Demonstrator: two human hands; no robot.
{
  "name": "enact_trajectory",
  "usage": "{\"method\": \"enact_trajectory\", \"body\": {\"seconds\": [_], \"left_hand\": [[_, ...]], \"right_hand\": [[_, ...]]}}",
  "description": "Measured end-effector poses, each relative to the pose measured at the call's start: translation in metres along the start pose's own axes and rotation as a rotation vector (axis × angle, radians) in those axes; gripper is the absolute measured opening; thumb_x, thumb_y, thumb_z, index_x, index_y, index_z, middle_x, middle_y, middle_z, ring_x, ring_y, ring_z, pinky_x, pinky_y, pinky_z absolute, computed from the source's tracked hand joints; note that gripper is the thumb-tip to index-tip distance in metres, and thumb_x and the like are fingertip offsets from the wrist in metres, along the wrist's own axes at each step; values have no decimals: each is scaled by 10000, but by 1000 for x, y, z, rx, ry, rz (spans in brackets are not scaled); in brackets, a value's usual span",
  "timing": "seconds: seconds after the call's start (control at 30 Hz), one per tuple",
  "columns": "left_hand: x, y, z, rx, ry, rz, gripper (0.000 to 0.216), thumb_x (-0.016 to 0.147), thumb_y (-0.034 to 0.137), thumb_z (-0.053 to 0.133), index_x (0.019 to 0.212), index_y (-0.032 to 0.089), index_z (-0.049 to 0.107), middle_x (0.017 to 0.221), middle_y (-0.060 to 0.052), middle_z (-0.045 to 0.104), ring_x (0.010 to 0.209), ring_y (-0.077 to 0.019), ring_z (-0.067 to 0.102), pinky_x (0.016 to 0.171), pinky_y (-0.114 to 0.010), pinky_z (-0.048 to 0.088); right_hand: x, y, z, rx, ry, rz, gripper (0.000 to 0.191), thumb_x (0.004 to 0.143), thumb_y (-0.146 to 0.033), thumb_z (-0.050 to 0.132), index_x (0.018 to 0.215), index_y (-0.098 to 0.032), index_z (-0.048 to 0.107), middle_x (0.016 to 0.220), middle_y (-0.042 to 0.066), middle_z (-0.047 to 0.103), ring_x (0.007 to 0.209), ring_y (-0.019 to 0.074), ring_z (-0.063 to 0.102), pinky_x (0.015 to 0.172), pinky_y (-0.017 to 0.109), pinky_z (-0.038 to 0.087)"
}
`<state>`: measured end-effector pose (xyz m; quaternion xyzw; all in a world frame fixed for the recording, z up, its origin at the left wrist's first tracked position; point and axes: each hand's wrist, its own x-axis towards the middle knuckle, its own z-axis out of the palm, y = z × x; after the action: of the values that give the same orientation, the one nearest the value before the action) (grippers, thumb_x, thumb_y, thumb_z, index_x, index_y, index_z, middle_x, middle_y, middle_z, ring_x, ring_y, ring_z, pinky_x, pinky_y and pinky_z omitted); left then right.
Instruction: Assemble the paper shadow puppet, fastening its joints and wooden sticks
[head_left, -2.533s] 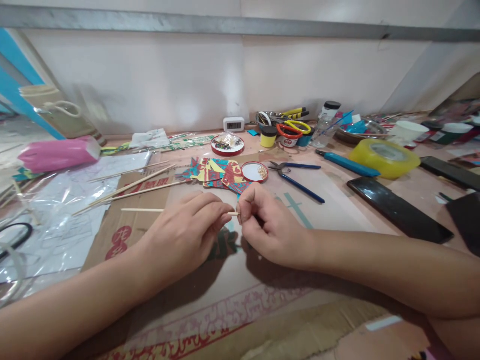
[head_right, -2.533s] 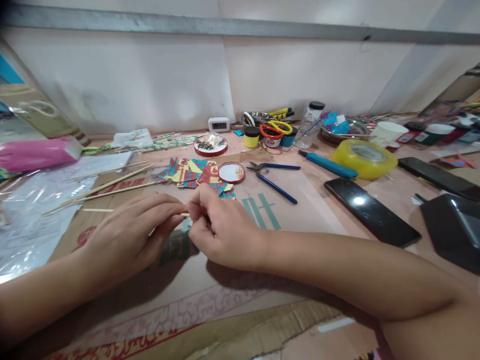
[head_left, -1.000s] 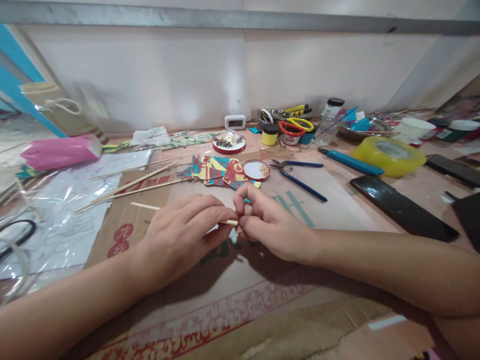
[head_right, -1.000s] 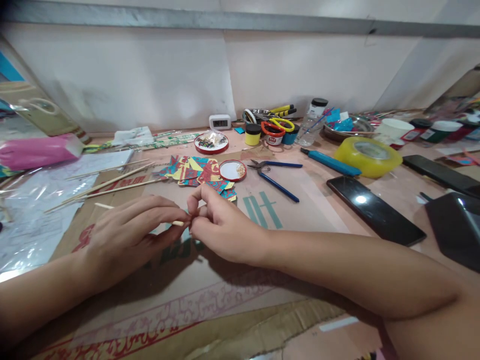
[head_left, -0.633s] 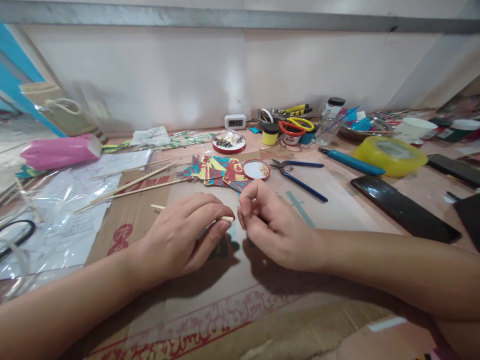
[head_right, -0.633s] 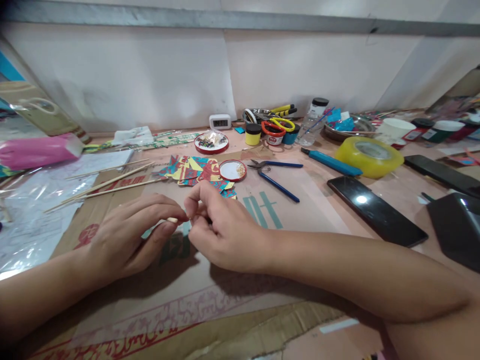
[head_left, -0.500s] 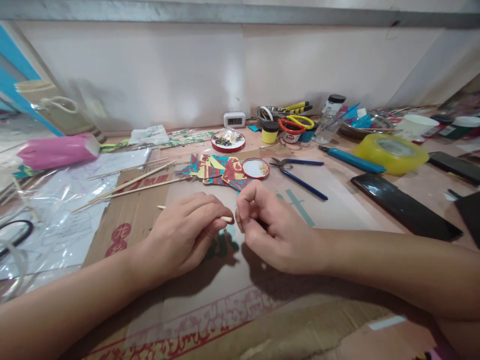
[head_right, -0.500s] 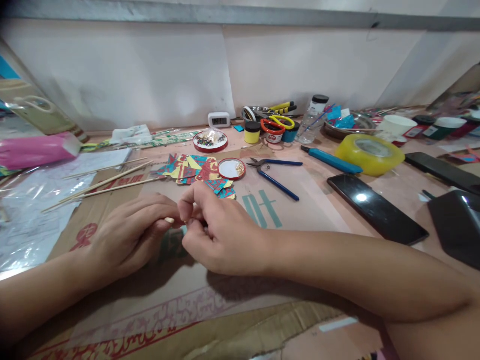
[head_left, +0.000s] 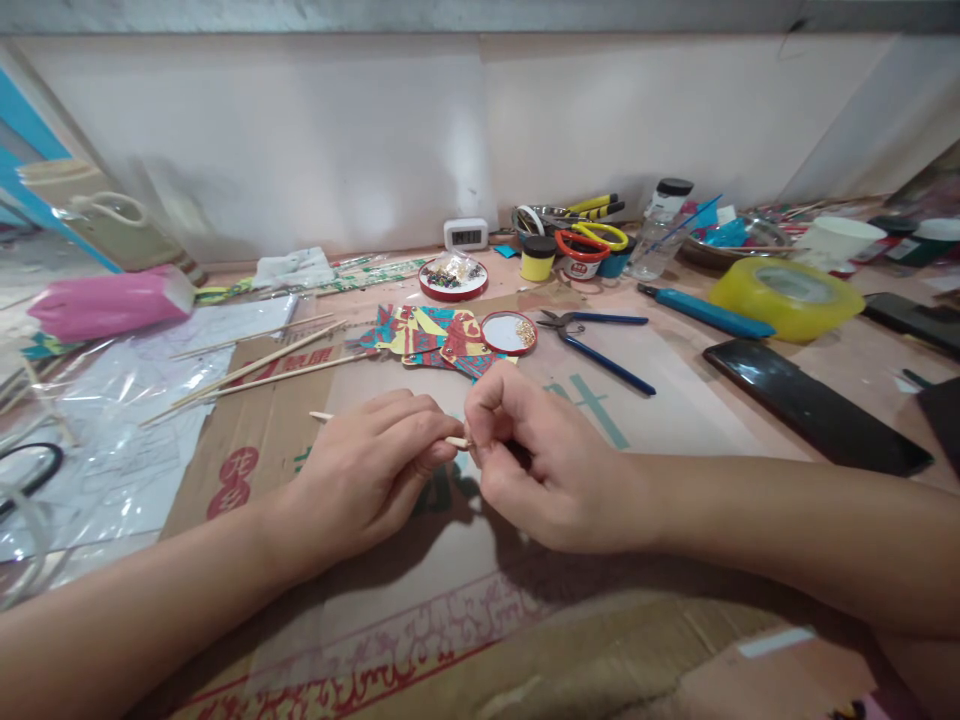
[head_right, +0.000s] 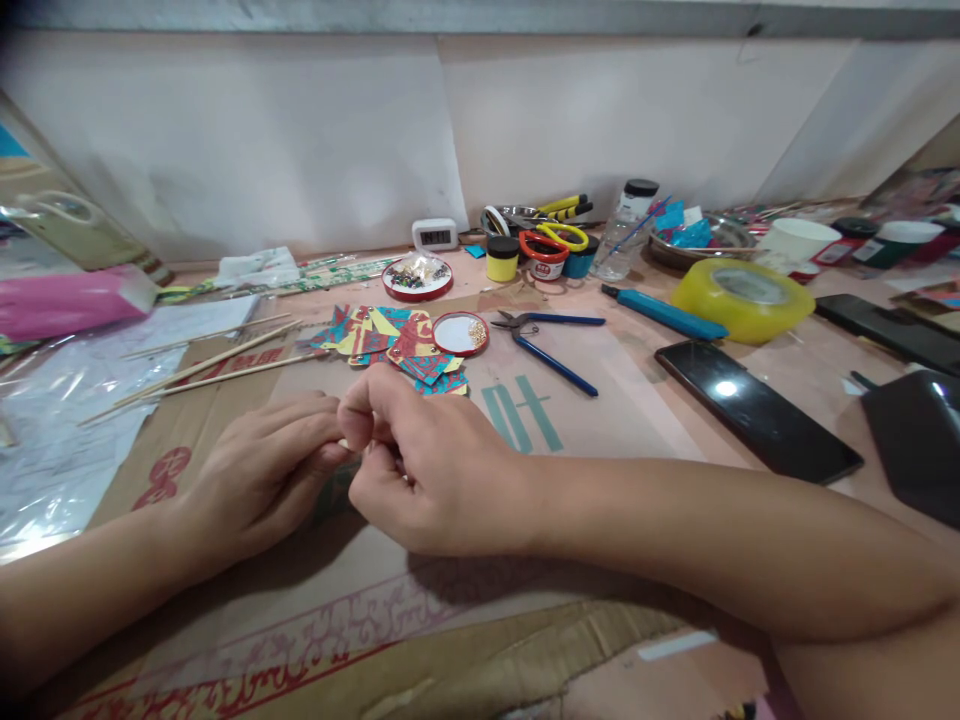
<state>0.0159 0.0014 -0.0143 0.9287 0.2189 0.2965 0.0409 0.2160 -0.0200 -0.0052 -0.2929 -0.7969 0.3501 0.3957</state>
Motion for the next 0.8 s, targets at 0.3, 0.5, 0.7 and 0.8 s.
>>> {"method": "enact_trajectory", "body": {"seconds": [0.3, 0.5, 0.7, 0.8], "left_hand": [[1, 3, -4, 178, 14, 19, 187, 984, 176, 420, 892, 176, 583, 703, -8, 618, 623, -146, 539, 567, -262, 405], [0, 6, -4, 412, 49, 28, 167, 953, 134, 464, 902, 182, 614, 661, 11, 637, 584, -147, 545, 549, -276, 406], [4, 11, -5, 351, 85, -14, 188, 963, 161, 451, 922, 164, 634, 738, -25, 682, 663, -162, 620, 615, -270, 471], [8, 16, -9, 135, 26, -122, 227, 980, 202, 441, 835, 170, 613, 732, -13, 674, 663, -143, 634, 600, -240, 473]], "right_hand": [[1, -4, -3, -133, -38, 43, 180, 757, -99, 443, 834, -241, 362, 586, -91, 371, 433, 83, 313, 473, 254, 210], [3, 2, -1, -114, 14, 113, 179, 773, -94, 453, 836, -240, 370, 609, -87, 383, 465, 88, 337, 485, 247, 246], [1, 7, 3, -88, 78, 82, 181, 803, -92, 436, 868, -244, 363, 669, -73, 415, 498, 94, 381, 500, 245, 284], [1, 10, 0, -285, 109, -113, 185, 771, -101, 458, 845, -243, 364, 678, -54, 451, 531, 113, 391, 531, 263, 292]]}}
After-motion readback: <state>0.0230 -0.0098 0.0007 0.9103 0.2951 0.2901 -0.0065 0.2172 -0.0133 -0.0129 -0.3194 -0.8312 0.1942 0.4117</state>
